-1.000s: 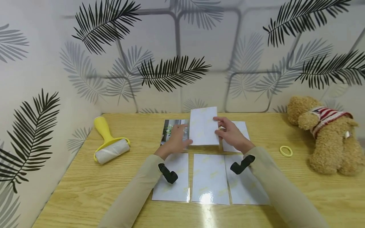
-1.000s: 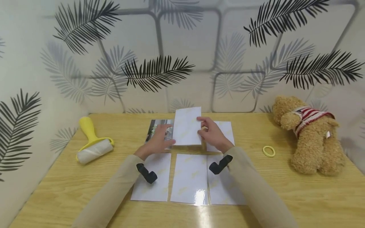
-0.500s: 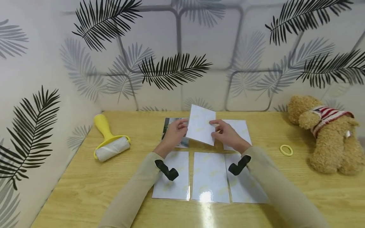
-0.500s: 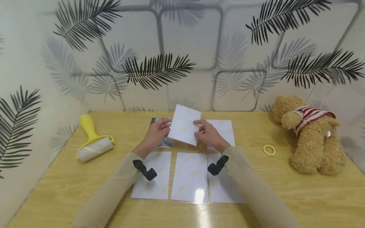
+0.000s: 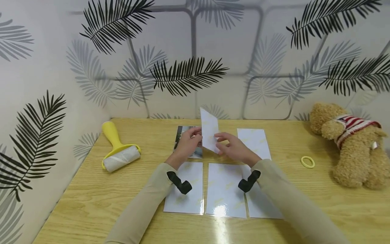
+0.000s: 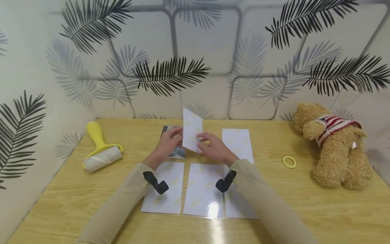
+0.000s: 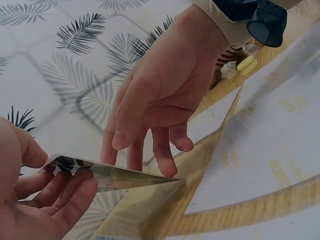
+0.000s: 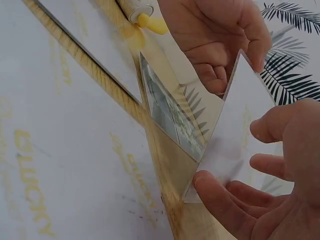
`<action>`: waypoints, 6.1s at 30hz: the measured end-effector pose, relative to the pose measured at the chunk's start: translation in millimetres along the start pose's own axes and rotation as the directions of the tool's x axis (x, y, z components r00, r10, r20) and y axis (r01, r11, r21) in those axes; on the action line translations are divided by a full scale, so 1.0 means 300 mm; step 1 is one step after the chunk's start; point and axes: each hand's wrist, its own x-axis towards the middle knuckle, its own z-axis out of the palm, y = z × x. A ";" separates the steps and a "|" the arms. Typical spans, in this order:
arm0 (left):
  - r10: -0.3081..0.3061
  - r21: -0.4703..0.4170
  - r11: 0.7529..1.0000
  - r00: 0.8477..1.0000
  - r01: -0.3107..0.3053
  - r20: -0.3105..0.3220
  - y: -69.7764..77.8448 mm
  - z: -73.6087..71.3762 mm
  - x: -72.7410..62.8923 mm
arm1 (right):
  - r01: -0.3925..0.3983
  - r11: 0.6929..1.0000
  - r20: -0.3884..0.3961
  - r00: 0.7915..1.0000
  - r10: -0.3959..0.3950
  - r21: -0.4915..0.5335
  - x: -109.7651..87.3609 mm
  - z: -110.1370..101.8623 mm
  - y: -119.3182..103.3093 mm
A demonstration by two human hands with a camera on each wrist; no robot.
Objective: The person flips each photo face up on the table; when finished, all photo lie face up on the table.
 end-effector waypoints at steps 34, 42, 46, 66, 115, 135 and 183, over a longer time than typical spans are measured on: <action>0.111 0.236 0.947 0.910 -0.219 0.399 -0.058 0.021 -0.024 | -0.002 0.997 -0.199 0.980 -0.013 -0.078 -0.071 -0.004 -0.052; 0.118 0.313 0.913 0.903 -0.263 0.413 -0.060 0.038 -0.028 | -0.044 0.978 -0.218 0.976 -0.002 -0.204 -0.083 -0.019 -0.043; 0.127 0.392 0.872 0.909 -0.293 0.397 -0.069 0.048 -0.027 | -0.082 0.948 -0.203 0.979 0.018 -0.308 -0.092 -0.035 -0.036; 0.209 0.629 0.667 0.911 -0.399 0.357 -0.090 0.062 -0.025 | -0.231 0.801 -0.143 0.973 0.183 -0.552 -0.064 -0.055 -0.001; 0.065 0.651 0.611 0.848 -0.450 0.525 -0.018 0.176 0.025 | -0.256 0.919 -0.268 0.947 0.176 -0.300 -0.211 -0.307 0.178; -0.087 0.727 0.527 0.822 -0.441 0.563 0.021 0.345 0.071 | -0.240 0.963 -0.173 0.961 0.217 -0.123 -0.262 -0.349 0.212; -0.140 -0.217 0.954 0.946 0.208 0.293 0.025 0.392 0.087 | -0.073 0.983 -0.230 0.967 0.111 0.170 -0.269 -0.310 0.177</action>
